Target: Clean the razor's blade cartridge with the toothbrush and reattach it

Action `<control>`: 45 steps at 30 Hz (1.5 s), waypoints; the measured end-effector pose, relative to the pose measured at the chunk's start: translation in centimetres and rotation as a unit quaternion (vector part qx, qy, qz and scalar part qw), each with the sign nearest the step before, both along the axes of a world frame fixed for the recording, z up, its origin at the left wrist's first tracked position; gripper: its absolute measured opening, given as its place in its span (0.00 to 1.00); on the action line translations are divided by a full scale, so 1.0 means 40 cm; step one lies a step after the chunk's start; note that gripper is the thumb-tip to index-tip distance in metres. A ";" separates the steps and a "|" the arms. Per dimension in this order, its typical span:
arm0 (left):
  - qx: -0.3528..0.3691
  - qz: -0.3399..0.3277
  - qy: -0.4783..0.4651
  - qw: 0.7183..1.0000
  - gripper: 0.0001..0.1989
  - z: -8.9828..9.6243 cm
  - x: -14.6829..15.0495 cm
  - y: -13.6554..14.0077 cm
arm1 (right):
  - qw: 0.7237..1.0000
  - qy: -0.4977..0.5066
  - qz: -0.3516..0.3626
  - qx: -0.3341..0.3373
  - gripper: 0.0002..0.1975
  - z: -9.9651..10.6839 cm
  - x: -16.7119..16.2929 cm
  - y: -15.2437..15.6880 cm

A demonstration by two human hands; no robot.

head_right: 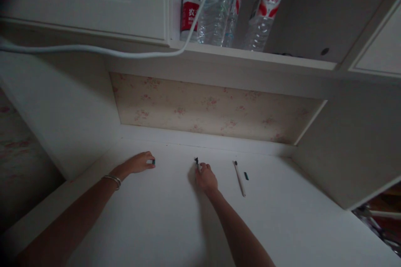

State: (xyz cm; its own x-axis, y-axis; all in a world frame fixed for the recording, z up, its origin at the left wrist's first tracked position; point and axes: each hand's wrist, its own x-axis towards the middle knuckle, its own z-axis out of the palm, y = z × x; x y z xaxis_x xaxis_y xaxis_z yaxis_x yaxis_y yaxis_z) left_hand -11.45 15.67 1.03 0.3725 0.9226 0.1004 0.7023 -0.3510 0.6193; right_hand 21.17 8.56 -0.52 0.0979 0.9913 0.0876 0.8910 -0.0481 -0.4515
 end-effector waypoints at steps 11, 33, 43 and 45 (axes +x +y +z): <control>-0.131 0.069 -0.413 0.899 0.22 0.053 0.137 -0.267 | 0.998 -0.011 -0.046 -0.052 0.14 0.005 -0.061 0.054; -0.332 -0.037 -0.780 0.529 0.16 0.051 0.317 -0.474 | 0.734 0.674 0.065 -0.041 0.19 0.042 -0.128 -0.333; -0.384 -0.057 -0.765 0.514 0.16 0.038 0.339 -0.493 | 0.712 0.692 0.111 -0.032 0.17 0.048 -0.165 -0.385; -0.390 -0.069 -0.761 0.514 0.16 0.038 0.343 -0.495 | 0.715 0.690 0.111 -0.025 0.18 0.051 -0.162 -0.387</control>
State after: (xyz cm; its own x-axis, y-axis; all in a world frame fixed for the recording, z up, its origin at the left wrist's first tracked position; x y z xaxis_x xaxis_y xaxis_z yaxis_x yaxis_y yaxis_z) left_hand 2.26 -4.15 2.54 0.4764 0.8792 -0.0083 -0.8027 0.4388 0.4039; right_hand 14.69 -6.93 1.53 -0.1026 0.9944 0.0237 -0.4134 -0.0210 -0.9103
